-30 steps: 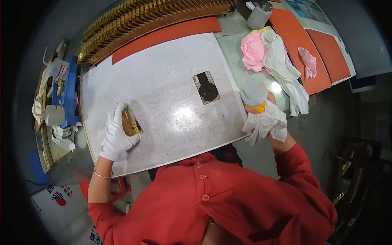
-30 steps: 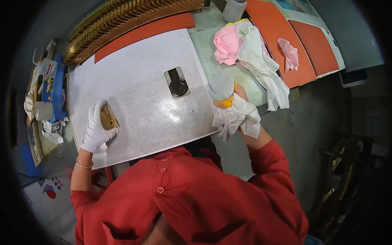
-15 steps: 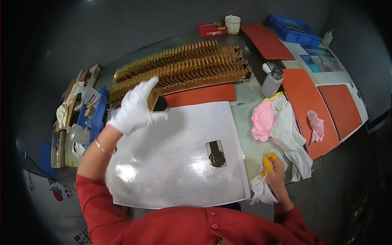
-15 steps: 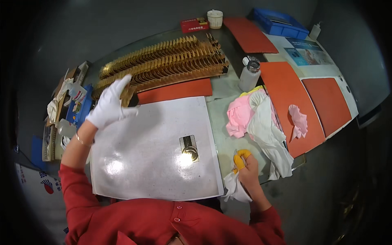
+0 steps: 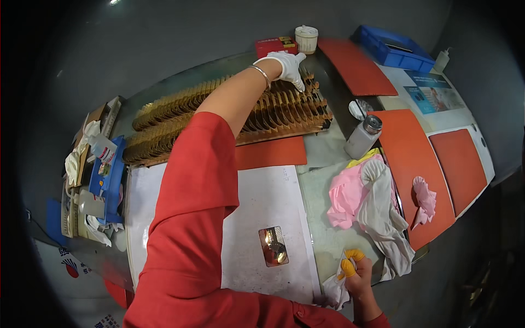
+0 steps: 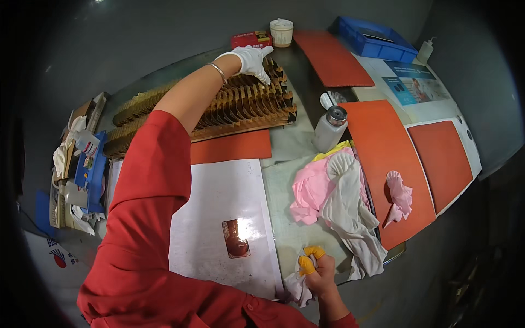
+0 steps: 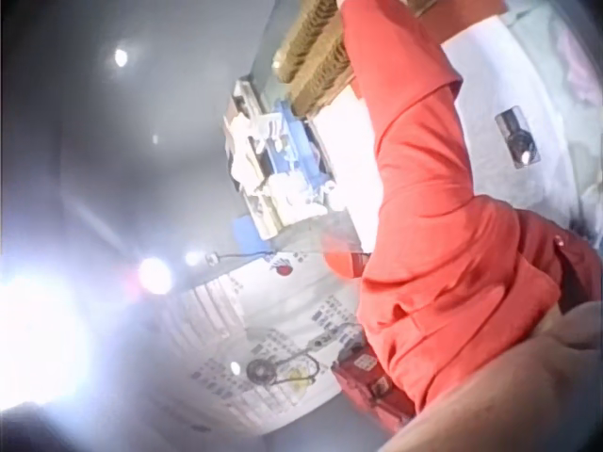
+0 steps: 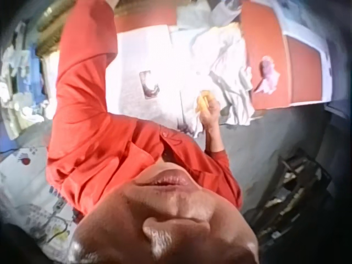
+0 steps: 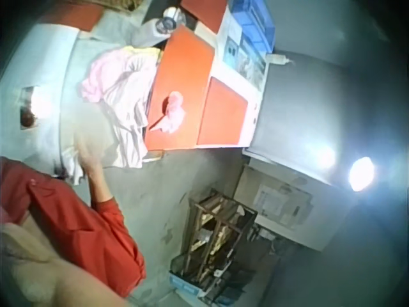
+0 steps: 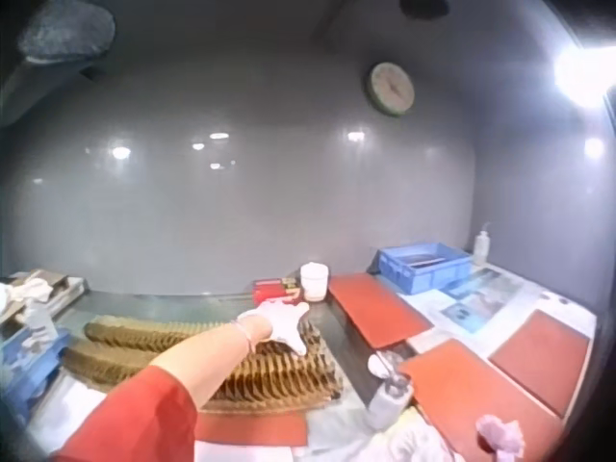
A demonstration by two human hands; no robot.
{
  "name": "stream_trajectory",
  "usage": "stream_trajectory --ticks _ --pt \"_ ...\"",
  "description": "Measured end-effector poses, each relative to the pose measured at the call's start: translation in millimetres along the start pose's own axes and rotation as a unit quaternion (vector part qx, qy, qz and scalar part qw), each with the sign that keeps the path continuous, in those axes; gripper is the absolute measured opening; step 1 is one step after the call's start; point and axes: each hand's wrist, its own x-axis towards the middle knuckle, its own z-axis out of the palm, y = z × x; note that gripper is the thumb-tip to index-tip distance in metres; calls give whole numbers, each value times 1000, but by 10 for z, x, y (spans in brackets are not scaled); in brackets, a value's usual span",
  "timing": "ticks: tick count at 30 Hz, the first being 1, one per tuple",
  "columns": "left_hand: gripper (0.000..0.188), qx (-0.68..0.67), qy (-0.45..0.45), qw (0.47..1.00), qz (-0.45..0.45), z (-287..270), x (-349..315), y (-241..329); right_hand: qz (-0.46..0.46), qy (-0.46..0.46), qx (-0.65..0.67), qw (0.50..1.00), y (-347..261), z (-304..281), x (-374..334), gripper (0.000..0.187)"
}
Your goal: The person cleans a series of small, dark, rectangular decorative tiles arranged on a white board. Using a yellow sponge and a white cloth, the person wipes each tile individually, occasionally applying liquid from a squeeze bottle. The person works methodically across the row of tiles, wiping them down and then moving to the next one.
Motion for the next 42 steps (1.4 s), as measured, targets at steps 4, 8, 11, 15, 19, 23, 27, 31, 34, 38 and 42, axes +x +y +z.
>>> stream_trajectory --ticks 4,8,11,15,19,23,27,31,34,38,42 --pt "110 -33 -19 999 36 65 124 -62 8 3 -6 1000 10 12 -1 9" --pt "102 -46 0 997 55 -223 -139 -136 19 7 -14 1000 14 -4 21 10" --pt "57 -122 134 976 121 -640 -1349 47 1 3 -44 999 -21 3 41 11" --pt "59 -332 132 930 91 24 -2312 254 -17 27 27 999 42 40 22 17" --pt "77 -286 113 950 50 1037 -3326 648 -45 10 18 999 54 55 29 18" --pt "87 -230 110 967 28 1498 -3669 1015 -39 14 17 999 47 49 40 18" --pt "78 -226 94 969 -10 1514 -3639 1116 -38 2 27 999 41 30 40 18" --pt "75 -264 105 958 -35 1495 -3655 1164 -38 -4 37 999 43 28 48 18" --pt "77 -304 64 950 -45 1428 -3655 1141 -35 4 45 998 47 54 53 17" --pt "82 -248 87 965 -13 1466 -3668 1123 -45 -11 26 999 40 35 50 17" --pt "81 -247 124 960 37 1512 -3673 1102 -37 5 19 999 38 45 40 17"
